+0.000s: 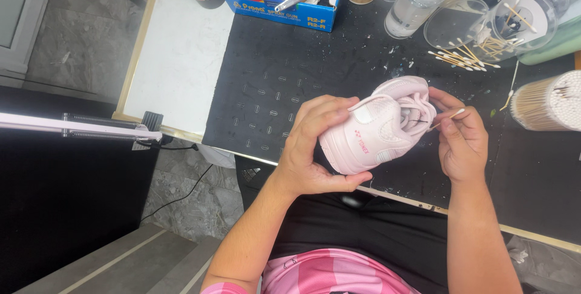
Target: The person cleans a pink sneaker using cotton swabs and a liquid solution. They meticulously scrub the textured sole, the upper mesh, and the laces, repeatedly dipping the swabs into a container to refresh the cleaning agent.
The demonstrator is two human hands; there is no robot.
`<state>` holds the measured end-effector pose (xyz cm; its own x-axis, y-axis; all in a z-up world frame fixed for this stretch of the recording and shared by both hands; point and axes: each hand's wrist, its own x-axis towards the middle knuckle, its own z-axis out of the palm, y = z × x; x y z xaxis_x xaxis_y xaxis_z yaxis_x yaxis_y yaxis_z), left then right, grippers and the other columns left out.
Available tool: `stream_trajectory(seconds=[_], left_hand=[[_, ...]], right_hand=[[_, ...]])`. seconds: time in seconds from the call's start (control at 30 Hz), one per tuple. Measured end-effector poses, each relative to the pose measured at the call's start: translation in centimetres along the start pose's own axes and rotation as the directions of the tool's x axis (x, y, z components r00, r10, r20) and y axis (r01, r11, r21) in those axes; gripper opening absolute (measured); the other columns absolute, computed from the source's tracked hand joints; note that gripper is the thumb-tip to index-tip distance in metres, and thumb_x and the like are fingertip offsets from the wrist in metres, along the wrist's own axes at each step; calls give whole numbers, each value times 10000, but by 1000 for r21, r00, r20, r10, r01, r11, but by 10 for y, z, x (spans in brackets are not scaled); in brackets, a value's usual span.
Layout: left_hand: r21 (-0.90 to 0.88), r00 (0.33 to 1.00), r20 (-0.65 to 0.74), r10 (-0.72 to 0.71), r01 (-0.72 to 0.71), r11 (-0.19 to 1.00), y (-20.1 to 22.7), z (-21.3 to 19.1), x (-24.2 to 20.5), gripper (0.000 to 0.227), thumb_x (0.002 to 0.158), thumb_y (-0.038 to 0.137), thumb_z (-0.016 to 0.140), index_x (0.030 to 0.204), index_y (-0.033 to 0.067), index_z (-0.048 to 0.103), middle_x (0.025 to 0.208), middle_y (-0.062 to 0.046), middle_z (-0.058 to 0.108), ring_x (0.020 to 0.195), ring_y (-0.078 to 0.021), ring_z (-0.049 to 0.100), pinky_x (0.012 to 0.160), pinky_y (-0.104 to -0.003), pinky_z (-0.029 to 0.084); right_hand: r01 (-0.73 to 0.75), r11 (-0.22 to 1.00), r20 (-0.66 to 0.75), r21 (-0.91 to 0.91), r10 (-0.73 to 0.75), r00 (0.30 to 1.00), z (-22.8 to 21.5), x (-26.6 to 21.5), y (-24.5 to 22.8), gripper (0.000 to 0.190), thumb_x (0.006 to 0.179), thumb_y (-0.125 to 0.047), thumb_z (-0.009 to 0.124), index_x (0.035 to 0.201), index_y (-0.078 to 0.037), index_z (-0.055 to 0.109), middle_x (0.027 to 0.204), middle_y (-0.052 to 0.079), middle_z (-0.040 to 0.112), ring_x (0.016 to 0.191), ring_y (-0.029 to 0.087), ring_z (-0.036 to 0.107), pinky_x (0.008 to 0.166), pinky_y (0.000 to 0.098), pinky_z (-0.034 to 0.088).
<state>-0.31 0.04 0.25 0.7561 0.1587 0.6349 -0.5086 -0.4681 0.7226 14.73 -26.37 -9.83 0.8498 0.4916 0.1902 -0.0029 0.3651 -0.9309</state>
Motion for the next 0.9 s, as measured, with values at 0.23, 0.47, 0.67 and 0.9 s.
stream_trajectory(seconds=[0.23,0.47,0.67,0.9], left_hand=[[54,1000,-5,-15,16,998,3,0,4,871,695,304,1008,1397,137,521,1452,-101,605,1302,-301,579,1132,-415,481],[55,999,27,33,-35,998,4,2,4,876,690,320,1019,1376,143,504,1456,-112,593,1287,-293,581,1122,-419,469],[73,992,-87,89,-83,994,3,2,1,876,707,333,1014,1335,168,426,1410,-127,592,1214,-314,586,1059,-438,505],[627,860,-270,432,-183,757,11,-6,-15,799,753,541,956,1265,254,414,1231,-38,498,1106,-246,460,876,-389,446]], right_hand=[[1,999,-11,-39,-2,1000,2,1,-3,48,1103,-78,566,1127,-42,587,1556,272,520,1498,349,495,1173,416,429],[19,1000,0,-5,-19,1000,4,2,-2,42,1103,-75,558,1134,-52,576,1552,247,509,1479,331,500,1251,448,419],[42,998,-5,-48,-42,999,-1,0,3,38,1108,-58,549,1133,-38,570,1489,225,551,1423,311,543,1207,450,459],[48,973,-129,-227,-79,989,2,6,8,95,1084,21,617,1177,8,618,1168,123,629,1036,203,655,979,368,560]])
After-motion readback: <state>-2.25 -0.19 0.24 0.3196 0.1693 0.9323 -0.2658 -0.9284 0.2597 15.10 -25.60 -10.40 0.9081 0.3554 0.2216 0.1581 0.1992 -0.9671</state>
